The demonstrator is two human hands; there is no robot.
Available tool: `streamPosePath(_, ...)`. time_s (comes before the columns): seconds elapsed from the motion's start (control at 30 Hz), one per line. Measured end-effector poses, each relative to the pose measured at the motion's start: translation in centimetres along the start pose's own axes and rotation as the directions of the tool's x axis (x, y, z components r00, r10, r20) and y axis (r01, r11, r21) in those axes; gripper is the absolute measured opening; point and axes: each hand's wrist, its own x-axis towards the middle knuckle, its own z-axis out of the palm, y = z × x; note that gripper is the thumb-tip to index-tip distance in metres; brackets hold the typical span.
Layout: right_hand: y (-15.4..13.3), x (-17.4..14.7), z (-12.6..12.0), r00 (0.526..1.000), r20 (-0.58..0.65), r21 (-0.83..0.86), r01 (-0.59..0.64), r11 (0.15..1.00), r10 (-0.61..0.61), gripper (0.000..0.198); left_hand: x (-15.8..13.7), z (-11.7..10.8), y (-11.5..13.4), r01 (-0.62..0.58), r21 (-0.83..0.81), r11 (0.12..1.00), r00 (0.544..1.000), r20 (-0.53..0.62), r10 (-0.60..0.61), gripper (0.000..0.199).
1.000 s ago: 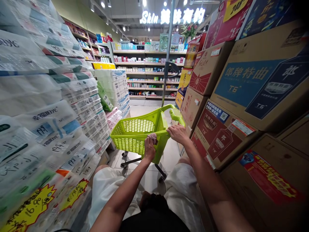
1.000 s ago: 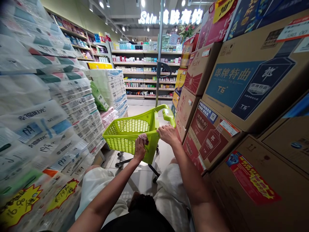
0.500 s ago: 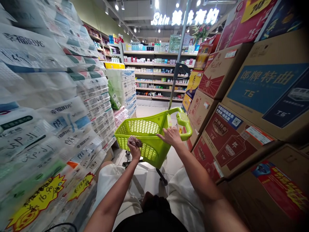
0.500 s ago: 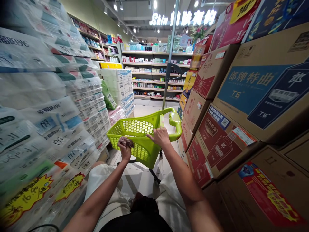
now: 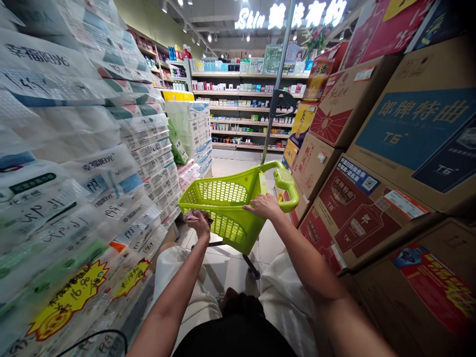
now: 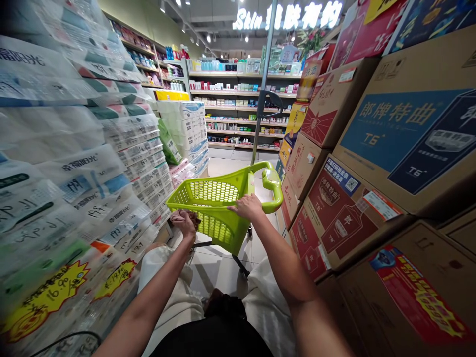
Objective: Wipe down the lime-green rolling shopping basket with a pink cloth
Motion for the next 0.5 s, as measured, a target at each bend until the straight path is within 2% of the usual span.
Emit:
streamPosePath(0.07,0.0,-0.1,0.2,1.000,-0.007,-0.001,-0.006,1.000,0.006,0.077,0.1,0.4,0.6,0.061,-0.018,0.998,0.998,-0.006,-0.061,0.071)
streamPosePath(0.13,0.0,-0.1,0.3,1.000,-0.012,-0.001,-0.006,1.000,0.006,0.078,0.2,0.8,0.9,0.140,-0.051,0.989,0.990,-0.002,-0.140,0.072)
streamPosePath(0.3,-0.3,-0.5,-0.1,1.000,0.006,-0.004,-0.011,1.000,0.011,0.079,0.1,1.2,-0.3,0.287,-0.098,0.953,0.958,0.030,-0.285,0.026)
streamPosePath(0.4,-0.4,-0.6,-0.3,1.000,0.002,-0.014,-0.019,1.000,0.019,0.079,0.1,0.7,-1.6,0.345,-0.088,0.934,0.938,0.045,-0.343,0.014)
streamPosePath(0.5,-0.4,-0.7,-0.3,1.000,-0.003,-0.019,-0.014,1.000,0.014,0.080,1.6,-0.2,-1.9,0.353,-0.077,0.933,0.936,0.017,-0.352,0.009)
